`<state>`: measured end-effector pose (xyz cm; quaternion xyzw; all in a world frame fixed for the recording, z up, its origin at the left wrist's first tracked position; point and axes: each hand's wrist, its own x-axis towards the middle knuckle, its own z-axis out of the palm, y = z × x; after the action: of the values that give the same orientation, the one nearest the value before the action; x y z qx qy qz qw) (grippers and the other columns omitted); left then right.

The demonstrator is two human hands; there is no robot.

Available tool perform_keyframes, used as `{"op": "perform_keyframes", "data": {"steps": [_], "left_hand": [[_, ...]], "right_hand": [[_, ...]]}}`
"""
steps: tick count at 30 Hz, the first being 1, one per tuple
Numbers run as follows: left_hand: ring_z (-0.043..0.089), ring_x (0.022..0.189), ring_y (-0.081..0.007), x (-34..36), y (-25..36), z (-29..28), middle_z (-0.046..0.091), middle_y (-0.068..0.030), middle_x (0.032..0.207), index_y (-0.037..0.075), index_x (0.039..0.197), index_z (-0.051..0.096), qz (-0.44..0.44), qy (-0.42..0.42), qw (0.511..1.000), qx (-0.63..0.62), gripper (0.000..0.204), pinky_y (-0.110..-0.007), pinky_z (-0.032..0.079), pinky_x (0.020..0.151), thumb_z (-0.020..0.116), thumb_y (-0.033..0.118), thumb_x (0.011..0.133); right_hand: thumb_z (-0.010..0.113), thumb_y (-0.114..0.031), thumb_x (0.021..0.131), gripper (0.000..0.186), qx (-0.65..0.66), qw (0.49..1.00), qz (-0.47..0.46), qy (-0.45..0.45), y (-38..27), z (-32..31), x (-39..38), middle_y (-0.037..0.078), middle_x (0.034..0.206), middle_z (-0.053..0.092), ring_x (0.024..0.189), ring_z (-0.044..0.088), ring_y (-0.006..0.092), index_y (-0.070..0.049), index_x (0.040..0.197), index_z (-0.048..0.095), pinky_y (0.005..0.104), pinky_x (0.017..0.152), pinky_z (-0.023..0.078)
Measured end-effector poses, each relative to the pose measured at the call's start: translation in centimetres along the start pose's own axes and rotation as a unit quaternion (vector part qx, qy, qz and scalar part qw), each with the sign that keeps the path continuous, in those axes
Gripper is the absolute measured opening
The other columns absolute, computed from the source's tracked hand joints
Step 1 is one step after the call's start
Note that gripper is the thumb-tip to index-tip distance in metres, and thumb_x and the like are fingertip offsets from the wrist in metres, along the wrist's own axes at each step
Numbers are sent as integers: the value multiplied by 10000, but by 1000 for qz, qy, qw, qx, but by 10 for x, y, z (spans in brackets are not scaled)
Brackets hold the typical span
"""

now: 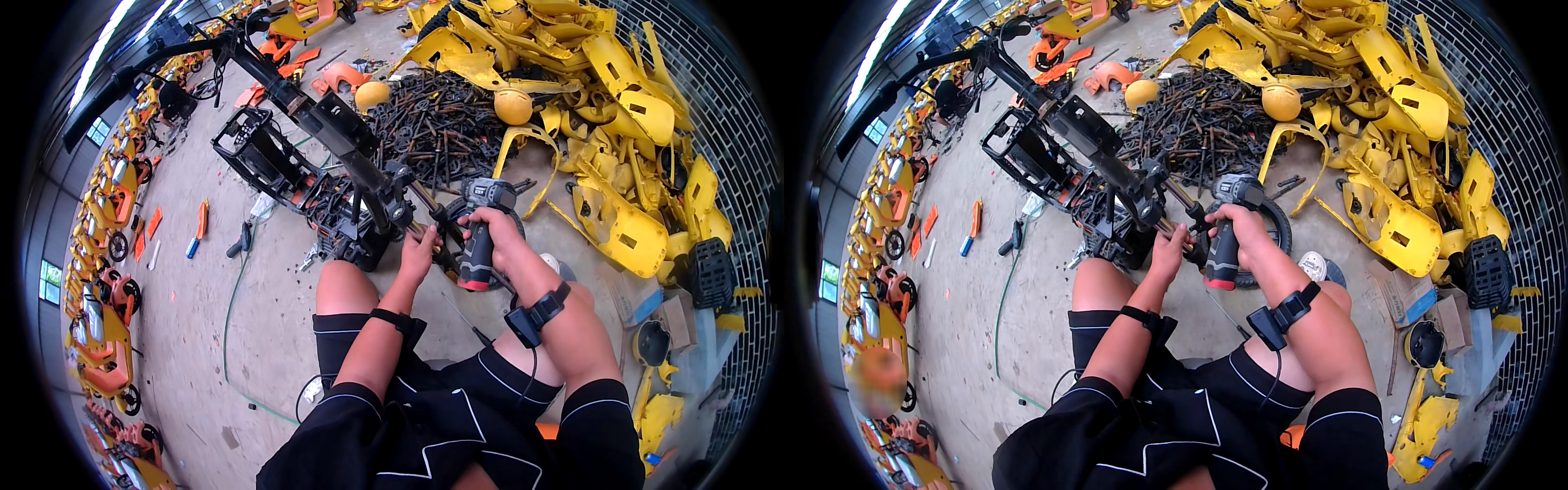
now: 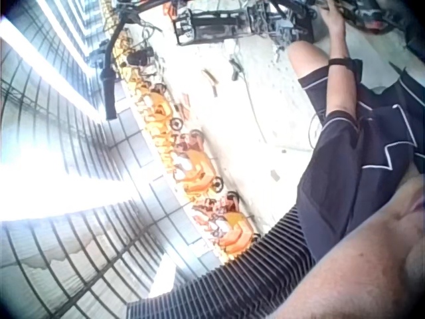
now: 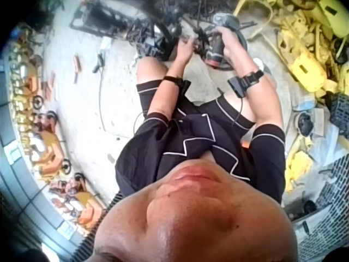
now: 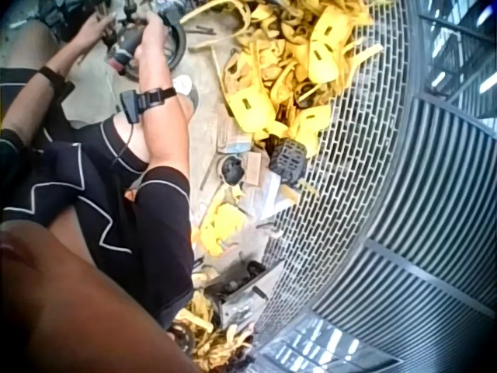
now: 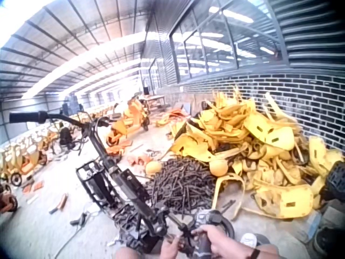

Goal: The person uses a power drill to tighten or loosen bolts on the front fork and wheel assembly of a scooter while sitting on the floor of a warehouse.

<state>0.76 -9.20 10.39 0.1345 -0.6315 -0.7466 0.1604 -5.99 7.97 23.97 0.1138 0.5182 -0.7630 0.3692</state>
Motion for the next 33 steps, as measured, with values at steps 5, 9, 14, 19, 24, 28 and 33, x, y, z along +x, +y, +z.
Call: {"op": "perform_keyframes", "data": {"steps": [5,9,14,19,24,28,33], "left_hand": [[576,713,-111,0,2,1,589,-13,750,58,840,554,-6,5,1000,4,280,-282,457,670,576,283,1005],[556,677,-102,1,0,2,585,-13,723,68,821,536,-3,9,1000,-5,278,-276,438,618,579,274,1003],[554,676,-100,-2,1,3,596,-17,731,66,858,541,-4,10,1000,-14,259,-271,435,620,579,277,1003],[588,725,-126,-1,0,2,557,-7,741,66,827,536,-11,6,1000,-1,285,-290,456,680,587,286,1001],[589,732,-125,-1,3,1,567,-10,750,67,823,535,-8,5,1000,5,281,-292,458,683,582,277,1003],[593,694,-126,-3,0,3,579,-23,729,62,845,534,0,31,1000,3,257,-286,466,647,582,261,1000],[593,610,-133,-2,-2,19,610,-49,698,31,916,524,17,104,992,73,240,-296,475,578,584,251,991]], "right_hand": [[559,-155,855,269,27,985,72,-153,-4,2,-11,119,908,690,661,644,189,10,1059,617,356,650,570],[545,-160,869,340,2,985,61,-159,2,1,-8,134,951,694,667,653,195,9,1161,578,366,653,582],[581,-188,852,281,-8,991,71,-112,-1,2,-6,114,914,693,661,649,192,-9,1068,598,358,624,569],[610,-209,843,221,7,998,49,-38,0,6,-4,100,895,689,667,645,198,-52,996,583,366,591,547],[617,-212,849,228,0,998,51,-23,1,3,4,103,888,690,664,644,206,-53,1008,579,375,587,541],[630,-201,843,224,-10,998,53,-20,2,6,3,114,871,686,663,645,219,-38,992,592,375,594,544],[627,-175,842,207,-25,998,63,2,9,3,13,133,847,678,652,645,231,-17,970,592,367,597,550]]}}
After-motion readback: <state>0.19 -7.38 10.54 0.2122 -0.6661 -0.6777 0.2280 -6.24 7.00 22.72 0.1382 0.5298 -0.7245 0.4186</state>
